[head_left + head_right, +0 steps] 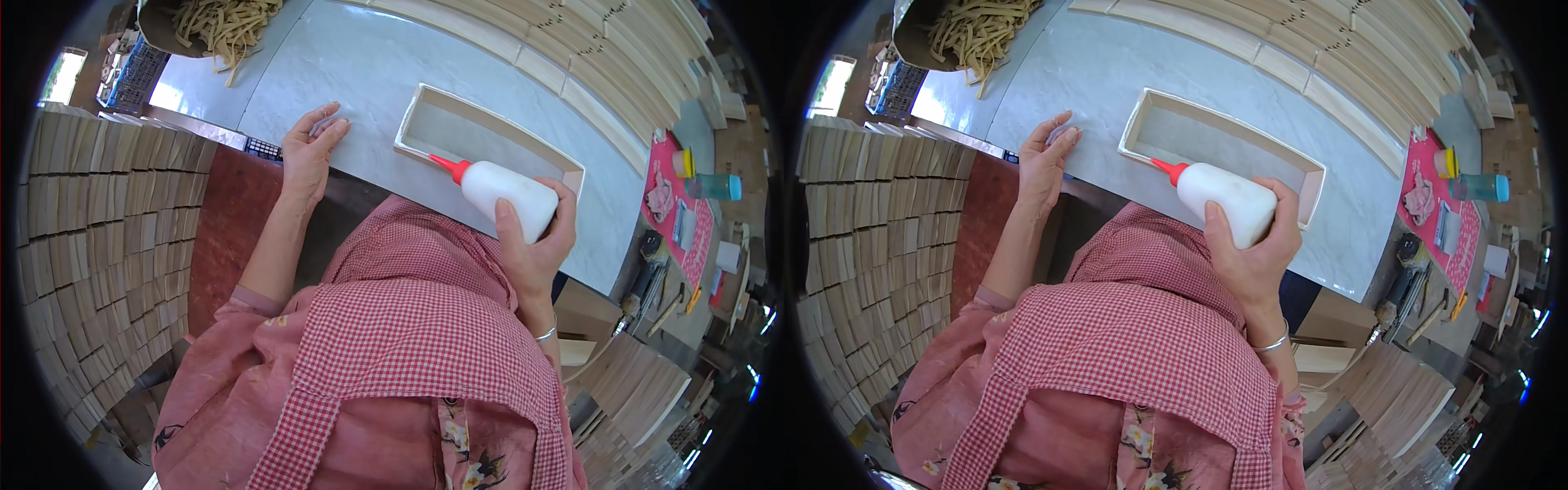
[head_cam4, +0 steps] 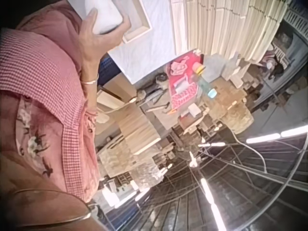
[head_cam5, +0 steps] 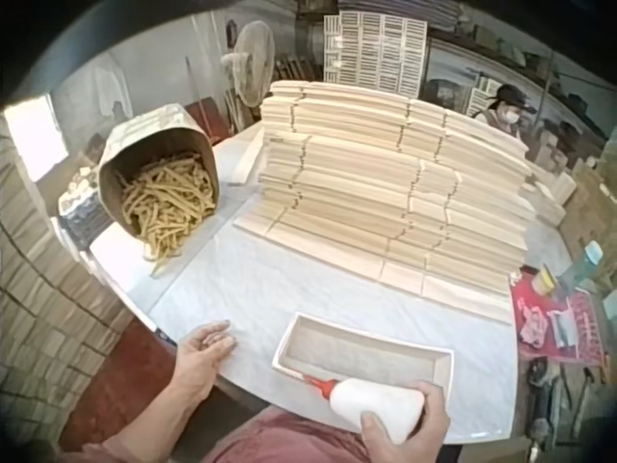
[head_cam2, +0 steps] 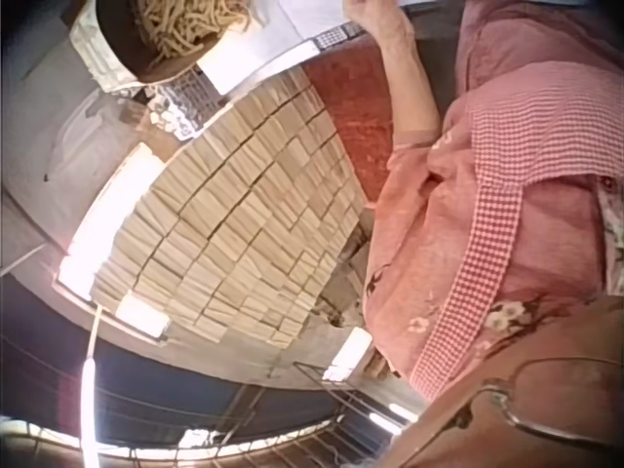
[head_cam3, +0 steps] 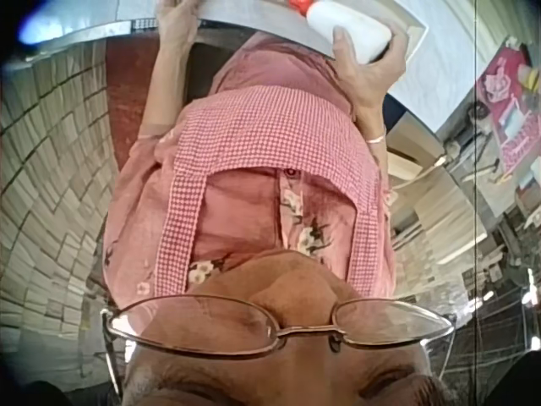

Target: Assemble wooden box frames by applying glue to the edges and using a pneumatic nail gun to secure the components together.

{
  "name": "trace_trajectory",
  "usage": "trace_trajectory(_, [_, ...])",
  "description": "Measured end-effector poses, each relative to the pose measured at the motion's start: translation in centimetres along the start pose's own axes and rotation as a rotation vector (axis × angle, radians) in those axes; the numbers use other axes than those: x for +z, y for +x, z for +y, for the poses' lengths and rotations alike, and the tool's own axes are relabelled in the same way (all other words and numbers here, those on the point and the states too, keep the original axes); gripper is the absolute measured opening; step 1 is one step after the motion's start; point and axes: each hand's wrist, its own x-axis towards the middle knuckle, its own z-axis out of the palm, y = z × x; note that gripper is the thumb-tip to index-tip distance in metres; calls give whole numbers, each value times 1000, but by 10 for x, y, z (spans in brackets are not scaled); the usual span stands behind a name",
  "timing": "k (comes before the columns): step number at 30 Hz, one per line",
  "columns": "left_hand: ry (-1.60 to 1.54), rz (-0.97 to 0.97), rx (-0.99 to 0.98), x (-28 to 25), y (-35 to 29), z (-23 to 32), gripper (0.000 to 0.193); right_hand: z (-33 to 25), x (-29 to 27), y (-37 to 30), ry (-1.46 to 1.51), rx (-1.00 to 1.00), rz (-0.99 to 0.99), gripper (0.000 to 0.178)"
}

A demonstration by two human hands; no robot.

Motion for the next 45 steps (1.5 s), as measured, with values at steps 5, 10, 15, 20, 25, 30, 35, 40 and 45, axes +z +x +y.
trace_trajectory(5, [15, 11, 12, 4, -1, 3, 33, 6, -28, -11, -45, 36, 71, 49])
trace_trajectory(10, [37, -22, 5, 5, 0, 5, 31, 11, -54, -23, -76, 71, 137, 48])
trace_trajectory(15, [53, -7, 0, 4, 3, 3, 32, 19, -78, -34, -134, 91, 198, 48])
trace_trajectory(20, [81, -9, -23, 7, 3, 7, 32, 25, -100, -44, -189, 128, 273, 47])
trace_trajectory(25, [80, 2, -31, 9, 2, 10, 34, 27, -119, -53, -222, 190, 341, 45])
trace_trajectory(30, [26, -10, -52, 9, 3, 11, 34, 31, -135, -58, -268, 224, 399, 44])
trace_trajectory(35, [86, -22, -27, 5, 8, 8, 33, 35, -143, -63, -276, 248, 433, 42])
trace_trajectory(40, [217, 50, -95, 13, 9, 11, 38, 60, -153, -62, -300, 258, 531, 40])
trace_trajectory(45, [201, 100, -86, 20, 6, 15, 39, 83, -166, -28, 160, 352, 860, 45])
